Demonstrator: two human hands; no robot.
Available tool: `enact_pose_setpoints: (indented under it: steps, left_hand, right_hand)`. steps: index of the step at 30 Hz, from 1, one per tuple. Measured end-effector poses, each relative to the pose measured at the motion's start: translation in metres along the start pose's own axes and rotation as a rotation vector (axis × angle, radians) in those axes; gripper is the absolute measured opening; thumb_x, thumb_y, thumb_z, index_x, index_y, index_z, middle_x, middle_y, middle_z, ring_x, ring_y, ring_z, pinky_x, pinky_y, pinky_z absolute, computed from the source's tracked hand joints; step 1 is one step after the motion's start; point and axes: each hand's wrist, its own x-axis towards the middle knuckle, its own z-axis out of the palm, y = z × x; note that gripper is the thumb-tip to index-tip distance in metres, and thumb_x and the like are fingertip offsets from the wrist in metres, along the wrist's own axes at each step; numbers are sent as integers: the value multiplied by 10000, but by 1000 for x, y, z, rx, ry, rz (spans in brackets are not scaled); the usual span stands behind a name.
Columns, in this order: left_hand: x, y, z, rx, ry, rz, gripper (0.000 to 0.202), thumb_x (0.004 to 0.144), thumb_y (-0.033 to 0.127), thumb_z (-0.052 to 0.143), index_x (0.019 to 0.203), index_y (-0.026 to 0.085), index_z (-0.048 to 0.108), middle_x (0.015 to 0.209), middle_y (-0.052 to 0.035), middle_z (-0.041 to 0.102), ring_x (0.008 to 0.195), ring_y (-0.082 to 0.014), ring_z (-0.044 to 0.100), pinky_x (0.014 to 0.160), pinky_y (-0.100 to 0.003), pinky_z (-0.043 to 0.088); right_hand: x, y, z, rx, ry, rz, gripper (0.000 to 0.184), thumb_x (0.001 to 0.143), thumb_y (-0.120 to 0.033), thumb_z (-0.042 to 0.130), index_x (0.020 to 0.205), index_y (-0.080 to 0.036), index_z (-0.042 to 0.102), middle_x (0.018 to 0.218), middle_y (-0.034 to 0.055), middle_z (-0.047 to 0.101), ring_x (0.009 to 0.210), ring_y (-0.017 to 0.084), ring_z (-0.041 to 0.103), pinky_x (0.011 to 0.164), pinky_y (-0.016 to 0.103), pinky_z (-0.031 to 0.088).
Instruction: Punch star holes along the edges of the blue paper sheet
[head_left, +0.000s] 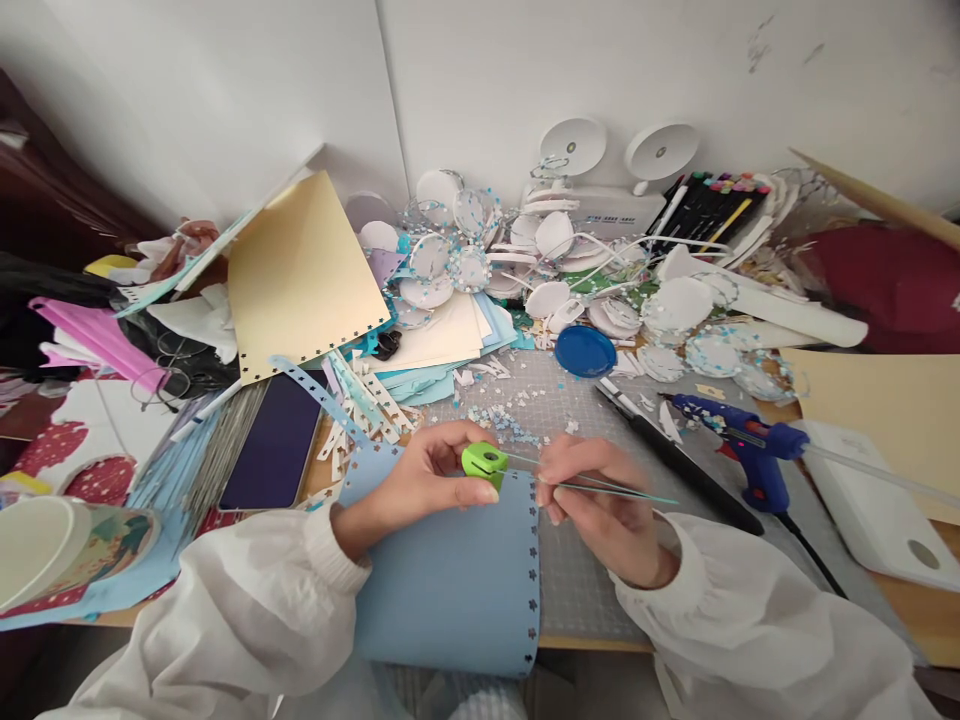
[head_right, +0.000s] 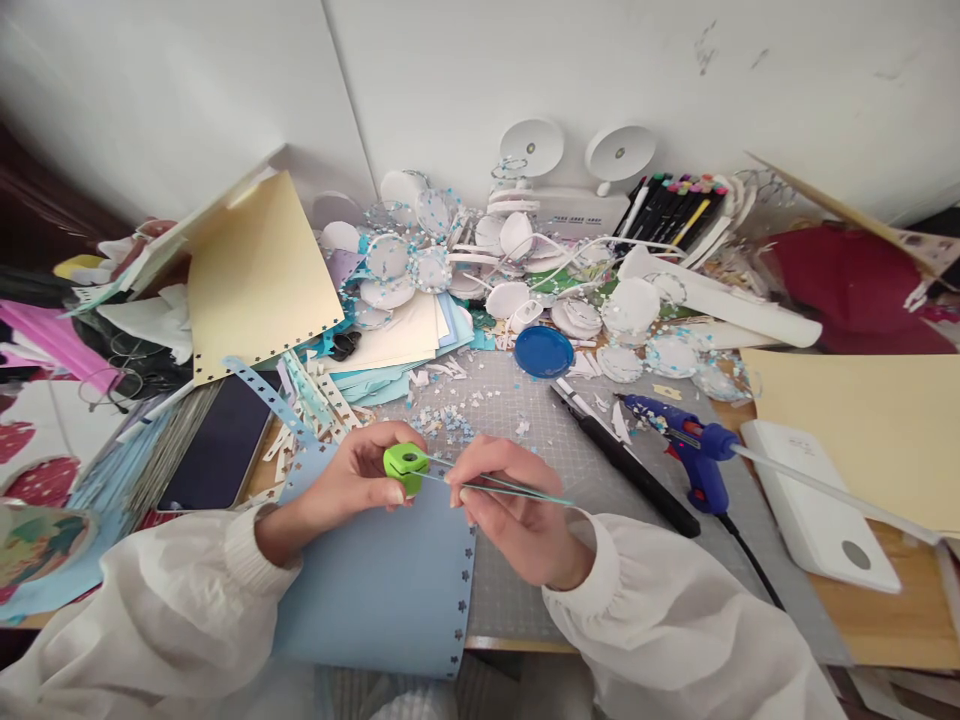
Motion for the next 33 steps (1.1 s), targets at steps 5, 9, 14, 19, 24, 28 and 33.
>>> enact_pose_setpoints:
  steps: [5, 9, 14, 19, 24, 28, 33]
  left_hand:
    - [1, 2, 1, 8, -3, 56, 327, 624, 262, 834, 833, 153, 607, 691, 32, 570, 592, -70, 501, 562, -178, 423]
    - [2, 3, 2, 61, 52, 132, 348, 592, 172, 837, 865, 163, 622, 795, 8, 602, 690, -97, 549, 625, -192, 452]
    - [3, 3, 3, 112, 93, 153, 356, 596, 183, 833, 893, 175, 637, 845, -10, 619, 754, -123, 568, 662, -214, 467]
    - [2, 4, 3, 155, 103, 126, 369, 578, 270, 852, 875, 167, 659, 849, -24, 641, 780, -150, 580, 692, -250, 481]
    - [1, 3, 3, 207, 80, 90, 384, 567, 300, 861, 864, 153, 667, 810, -24, 641, 734, -147, 573, 671, -256, 485]
    - [1, -2, 3, 262, 112, 119, 368, 613, 299, 838, 878, 152, 629, 833, -25, 630, 749, -141, 574, 684, -249, 479]
    - [0, -8, 2, 249, 108, 177, 364, 658, 296, 816, 889, 163, 570, 839, -20, 620, 750, -131, 581, 687, -237, 476]
  right_hand:
    - [5, -7, 0, -291, -72, -211, 277, 825, -29, 492, 1002, -200, 619, 752, 32, 585, 654, 133, 561, 517, 240, 458]
    - [12, -15, 0, -413, -145, -293, 295, 783, -43, 472, 1008, -179, 605, 720, 30, 571, 649, 145, 550, 545, 265, 474]
    - [15, -19, -1, -464, -166, -317, 285, 821, -37, 423, 966, -175, 626, 776, 48, 570, 669, 142, 554, 567, 273, 467]
    - [9, -10, -2, -301, -113, -159, 232, 902, -149, 445, 948, -212, 663, 758, 41, 558, 656, 156, 552, 564, 294, 444]
    - [3, 0, -3, -12, -58, 49, 202, 935, -273, 470, 991, -236, 661, 755, 33, 553, 607, 146, 508, 501, 273, 414]
    - [2, 2, -2, -154, -121, 0, 227, 929, -262, 463, 1060, -228, 646, 810, 51, 574, 709, 165, 537, 593, 300, 450]
    - [2, 4, 2, 77, -11, 241, 177, 899, -280, 507, 1050, -229, 583, 824, 26, 578, 648, 134, 527, 565, 272, 442]
